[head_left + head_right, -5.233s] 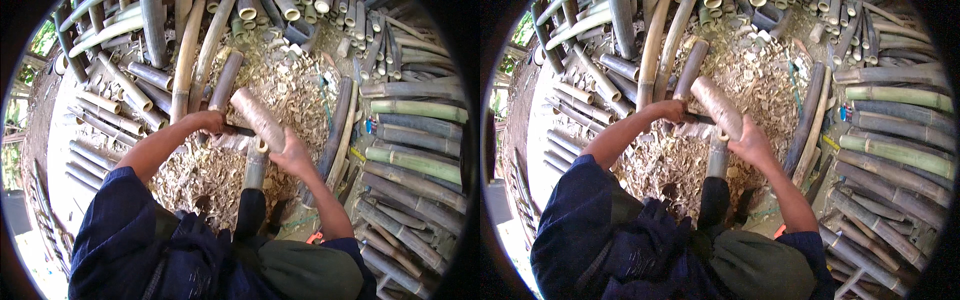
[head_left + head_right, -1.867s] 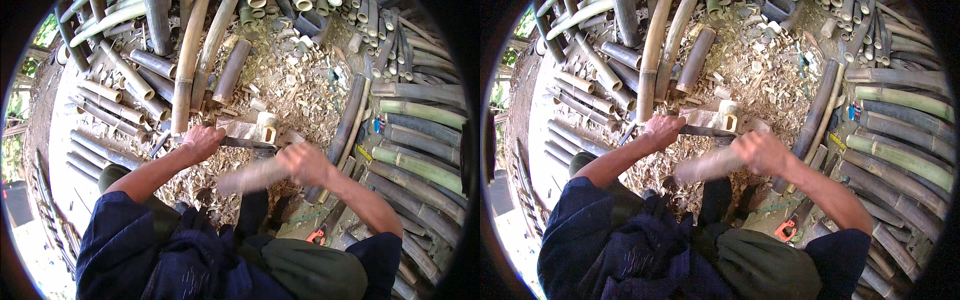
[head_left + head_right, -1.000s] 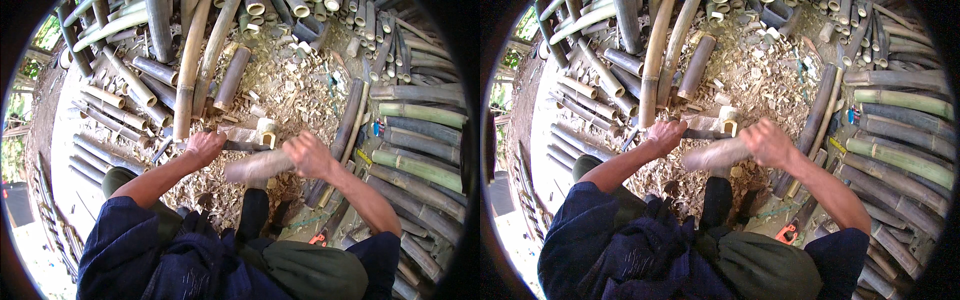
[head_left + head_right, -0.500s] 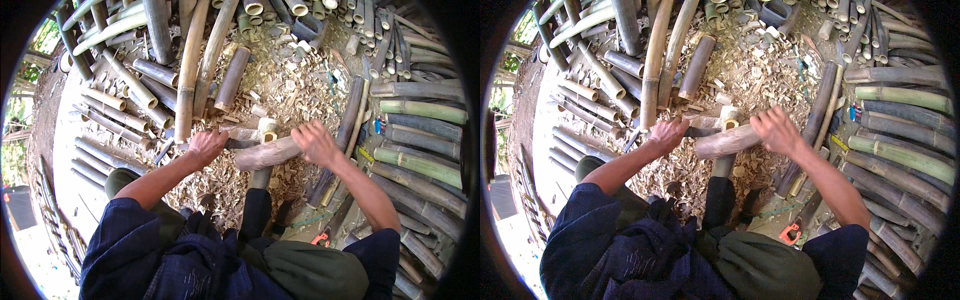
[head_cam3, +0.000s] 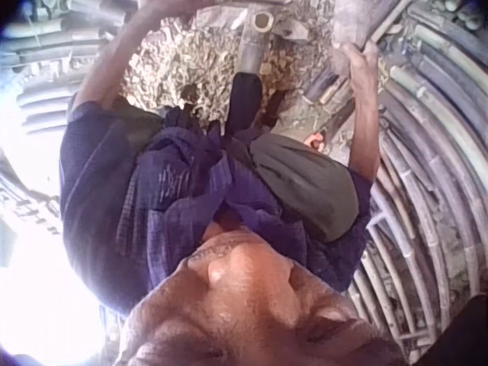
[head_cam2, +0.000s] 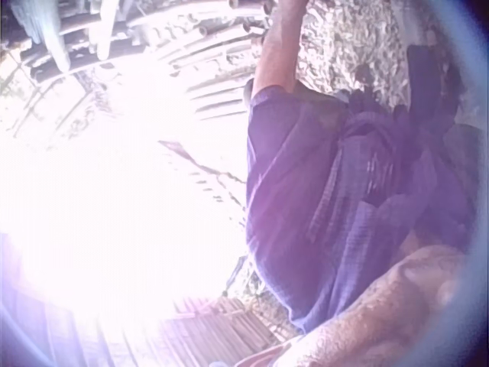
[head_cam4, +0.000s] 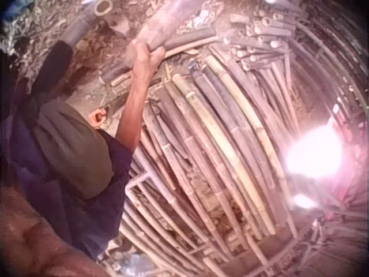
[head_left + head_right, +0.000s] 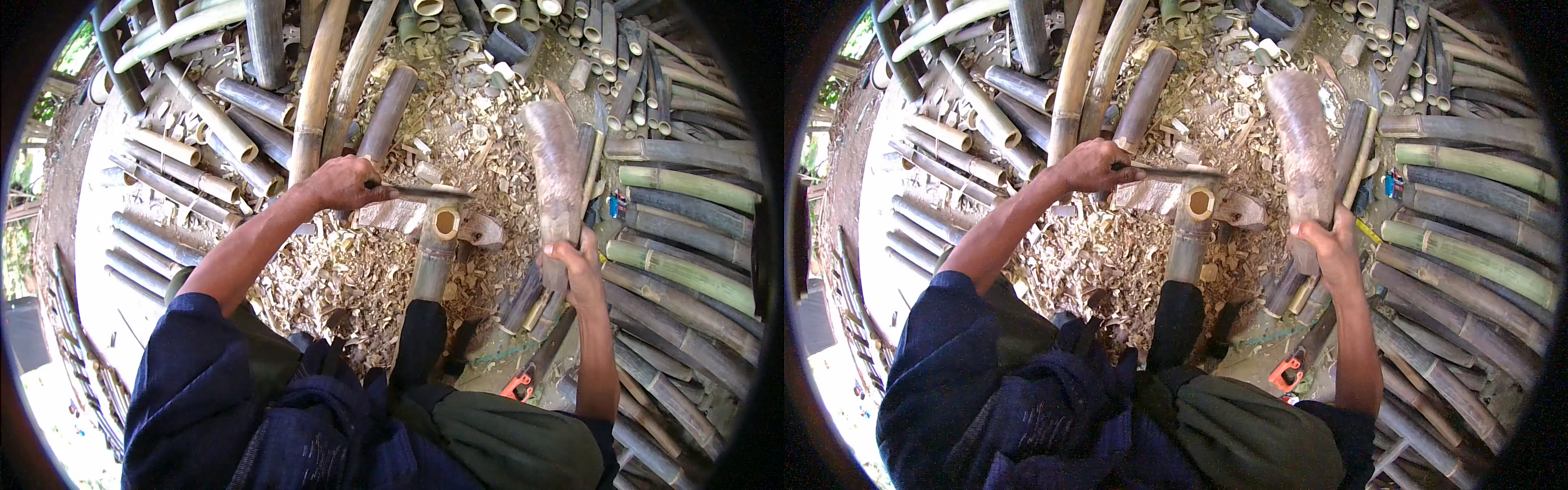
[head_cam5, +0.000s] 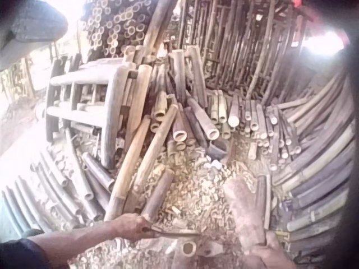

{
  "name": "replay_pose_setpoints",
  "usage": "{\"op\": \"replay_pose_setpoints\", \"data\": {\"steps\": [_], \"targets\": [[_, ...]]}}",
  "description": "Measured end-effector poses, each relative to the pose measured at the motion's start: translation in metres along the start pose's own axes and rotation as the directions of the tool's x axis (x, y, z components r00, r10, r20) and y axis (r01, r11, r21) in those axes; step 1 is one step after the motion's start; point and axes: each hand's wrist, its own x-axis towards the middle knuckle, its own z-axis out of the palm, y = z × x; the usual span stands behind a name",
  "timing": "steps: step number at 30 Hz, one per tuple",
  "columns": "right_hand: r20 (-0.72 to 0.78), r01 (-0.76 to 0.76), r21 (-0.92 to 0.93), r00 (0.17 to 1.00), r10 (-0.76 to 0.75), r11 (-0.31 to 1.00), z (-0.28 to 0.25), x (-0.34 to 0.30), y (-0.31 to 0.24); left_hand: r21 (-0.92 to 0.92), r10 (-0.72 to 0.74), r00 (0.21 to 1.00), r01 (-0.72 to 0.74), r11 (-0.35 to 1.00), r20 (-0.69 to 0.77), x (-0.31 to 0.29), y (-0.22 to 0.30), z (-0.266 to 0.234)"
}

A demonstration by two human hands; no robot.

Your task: The person sits on the ground and uses a knife and a wooden mallet to carve and shape bamboo segments. They repeatedly strike the knife to cut the bamboo and smooth the edges, handling multiple pieces and organizing them on the floor.

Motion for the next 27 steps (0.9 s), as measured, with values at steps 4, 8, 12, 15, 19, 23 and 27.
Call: {"op": "replay_pose_setpoints", "data": {"steps": [4, 8, 12, 15, 19, 23, 27], "targets": [[0.028, 0.005, -0.002, 1.0, -0.005, 1.0, 0.026, -0.012, -0.005, 0.1, -0.136, 0.98, 0.122, 0.987, 0.147, -0.005, 0.001, 0.001], [0.086, 0.129, -0.072, 0.989, -0.122, 0.989, 0.044, -0.01, -0.005, 0.149, -0.127, 0.986, 0.11, 0.983, 0.107, -0.009, -0.006, 0.005], [0.061, 0.319, -0.434, 0.943, -0.326, 0.843, 0.079, 0.003, 0.022, 0.146, -0.182, 0.978, 0.167, 0.975, 0.102, -0.014, -0.002, 0.008], [0.16, 0.069, -0.742, 0.984, 0.076, 0.667, 0.088, 0.02, 0.01, 0.153, -0.18, 0.974, 0.159, 0.975, 0.138, -0.005, -0.005, 0.011], [0.195, 0.073, -0.615, 0.979, 0.062, 0.785, 0.1, 0.027, -0.045, 0.127, -0.231, 0.946, 0.206, 0.97, 0.229, -0.008, -0.011, 0.004], [0.053, 0.252, -0.343, 0.967, -0.249, 0.905, 0.101, 0.036, -0.029, 0.105, -0.185, 0.967, 0.169, 0.98, 0.172, -0.005, -0.015, 0.013], [0.264, 0.116, -0.727, 0.957, 0.119, 0.677, 0.11, 0.047, 0.005, 0.091, -0.121, 0.944, 0.097, 0.991, 0.307, 0.005, -0.022, 0.014]]}}
